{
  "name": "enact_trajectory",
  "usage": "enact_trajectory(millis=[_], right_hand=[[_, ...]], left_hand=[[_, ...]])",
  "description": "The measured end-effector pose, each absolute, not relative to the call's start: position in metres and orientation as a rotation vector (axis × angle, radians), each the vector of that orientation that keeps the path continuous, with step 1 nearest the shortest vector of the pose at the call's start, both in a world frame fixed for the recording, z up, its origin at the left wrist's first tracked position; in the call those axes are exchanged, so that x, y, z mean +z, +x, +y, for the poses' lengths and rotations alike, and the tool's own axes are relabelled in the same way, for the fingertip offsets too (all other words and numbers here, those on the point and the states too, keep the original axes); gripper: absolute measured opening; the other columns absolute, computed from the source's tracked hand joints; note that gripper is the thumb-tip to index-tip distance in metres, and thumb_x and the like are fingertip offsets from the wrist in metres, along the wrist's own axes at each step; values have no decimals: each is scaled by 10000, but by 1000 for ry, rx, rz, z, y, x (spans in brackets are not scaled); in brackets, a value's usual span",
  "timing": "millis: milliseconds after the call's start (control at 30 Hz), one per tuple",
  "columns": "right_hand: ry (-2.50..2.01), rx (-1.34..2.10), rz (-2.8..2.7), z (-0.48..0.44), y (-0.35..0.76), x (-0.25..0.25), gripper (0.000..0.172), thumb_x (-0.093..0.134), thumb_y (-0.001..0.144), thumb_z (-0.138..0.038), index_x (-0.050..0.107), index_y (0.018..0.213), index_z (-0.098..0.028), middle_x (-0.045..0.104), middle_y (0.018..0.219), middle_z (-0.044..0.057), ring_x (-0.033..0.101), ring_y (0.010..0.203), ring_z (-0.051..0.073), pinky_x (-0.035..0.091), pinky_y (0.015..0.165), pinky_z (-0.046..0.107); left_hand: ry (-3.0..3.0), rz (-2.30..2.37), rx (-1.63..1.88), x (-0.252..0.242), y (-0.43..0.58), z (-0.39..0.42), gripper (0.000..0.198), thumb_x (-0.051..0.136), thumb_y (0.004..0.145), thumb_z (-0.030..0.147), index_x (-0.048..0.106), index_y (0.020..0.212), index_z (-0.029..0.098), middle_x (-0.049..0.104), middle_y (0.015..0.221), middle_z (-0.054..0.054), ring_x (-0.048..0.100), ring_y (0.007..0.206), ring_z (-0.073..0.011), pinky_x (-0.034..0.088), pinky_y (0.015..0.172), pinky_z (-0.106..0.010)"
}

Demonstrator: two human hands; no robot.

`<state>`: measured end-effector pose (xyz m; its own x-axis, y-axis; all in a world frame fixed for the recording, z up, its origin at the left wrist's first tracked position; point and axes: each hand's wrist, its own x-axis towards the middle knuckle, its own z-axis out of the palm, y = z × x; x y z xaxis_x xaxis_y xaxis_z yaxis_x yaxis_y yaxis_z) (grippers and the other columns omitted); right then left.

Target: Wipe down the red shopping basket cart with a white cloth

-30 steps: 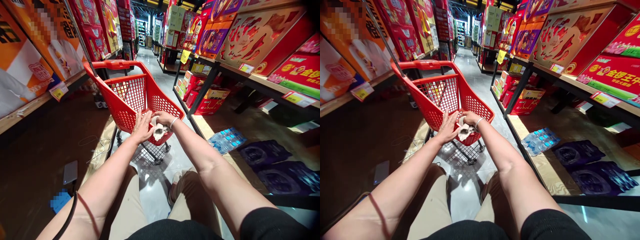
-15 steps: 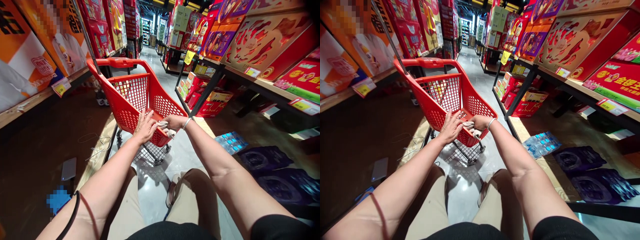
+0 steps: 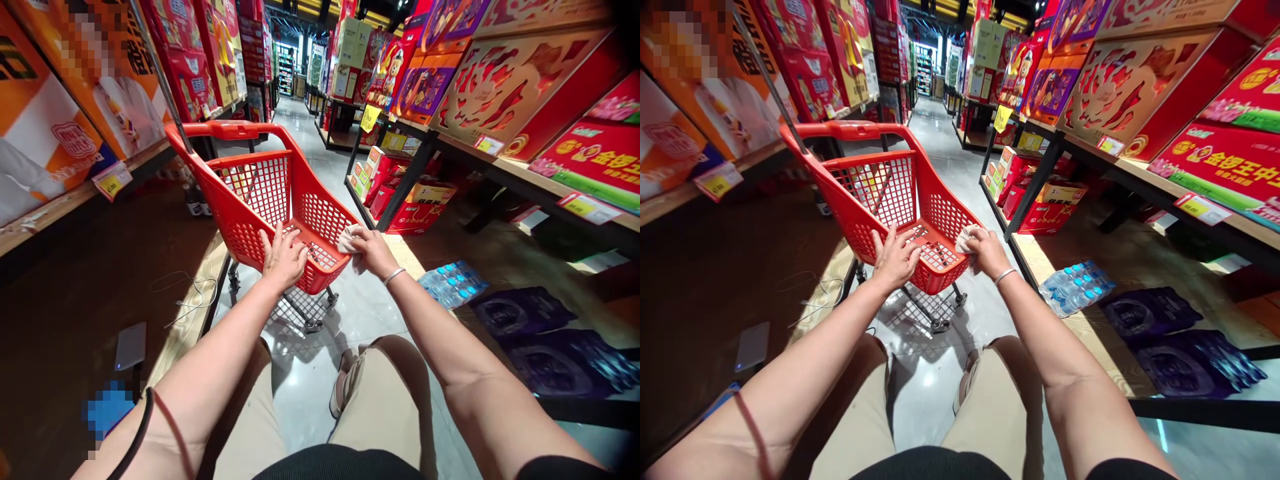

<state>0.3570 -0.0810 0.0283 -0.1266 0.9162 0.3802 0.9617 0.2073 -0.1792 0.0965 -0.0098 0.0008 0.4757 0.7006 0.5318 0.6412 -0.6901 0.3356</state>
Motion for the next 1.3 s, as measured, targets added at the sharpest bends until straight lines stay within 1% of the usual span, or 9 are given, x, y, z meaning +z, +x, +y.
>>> enact_trajectory(millis=[100, 167, 367, 500, 600, 800, 933, 1133, 1300], right_hand=[[-1744, -169, -1948, -103, 320, 3, 386, 618, 875, -130, 758, 1209, -263, 599, 1360, 79, 494, 1167, 289, 457, 1035, 469], [-1665, -166, -1892, -120, 294, -11, 463, 590, 883, -93, 723, 1278, -295, 578, 1389, 63, 488, 1176, 272, 468, 1038, 443], [-1569, -46, -1868, -124, 311, -23, 321, 639, 901, -195, 779, 1153, -338, 587, 1384, 34, 479, 1231, 274, 433, 1102, 457], [-1745, 33, -1571, -88, 367, -9, 229, 631, 869, -196, 808, 1009, -234, 597, 1336, 105, 509, 1205, 299, 423, 1107, 518], [-1785, 32, -1397, -71, 377, -3, 234, 590, 847, -152, 796, 946, -200, 590, 1321, 124, 535, 1183, 291, 428, 1101, 534], [-1660, 34, -1505, -104, 288, -28, 444, 522, 786, -19, 791, 1058, -242, 574, 1330, 92, 534, 1253, 248, 445, 1119, 442], [-1526, 71, -1664, -113, 258, -37, 439, 545, 833, -51, 780, 1138, -263, 574, 1355, 96, 519, 1280, 244, 436, 1119, 405], [-1763, 33, -1305, -65, 335, -21, 499, 468, 738, 16, 767, 1072, -205, 552, 1354, 105, 534, 1258, 260, 391, 1148, 473], [-1806, 64, -1026, -59, 324, -32, 503, 440, 741, 2, 676, 1168, -122, 448, 1343, 164, 498, 1300, 230, 357, 1195, 377]], left_hand=[[2703, 1022, 1003, 0, 105, -23, 287, 464, 989, 271, 744, 1022, 217, 737, 1178, -76, 489, 1400, -343, 87, 1252, -725], [2778, 868, 954, -1, 108, -28, 272, 481, 981, 276, 748, 1003, 229, 751, 1100, -61, 584, 1260, -299, 139, 1265, -679], [2846, 718, 848, 0, 101, -24, 277, 468, 976, 332, 730, 958, 243, 722, 1055, -50, 591, 1152, -261, 68, 1283, -641], [2799, 638, 802, 4, 98, -19, 278, 529, 949, 461, 725, 948, 264, 721, 1049, -39, 568, 1228, -272, -66, 1278, -629], [2760, 617, 794, 5, 96, -15, 314, 595, 901, 546, 734, 939, 268, 732, 1060, -43, 536, 1307, -295, -94, 1275, -616], [2708, 637, 768, 6, 83, 5, 325, 480, 955, 418, 767, 912, 270, 750, 1088, -37, 514, 1354, -280, -39, 1274, -612], [2710, 655, 677, 8, 73, 16, 271, 543, 921, 404, 789, 942, 291, 744, 1129, -28, 463, 1399, -307, -58, 1263, -634], [2712, 722, 635, 6, 70, 17, 281, 532, 940, 370, 785, 1042, 303, 639, 1348, -42, 225, 1546, -364, 26, 1244, -698], [2663, 691, 622, -1, 77, 19, 294, 502, 951, 366, 775, 992, 265, 554, 1457, -42, 82, 1580, -372, 112, 1254, -675]])
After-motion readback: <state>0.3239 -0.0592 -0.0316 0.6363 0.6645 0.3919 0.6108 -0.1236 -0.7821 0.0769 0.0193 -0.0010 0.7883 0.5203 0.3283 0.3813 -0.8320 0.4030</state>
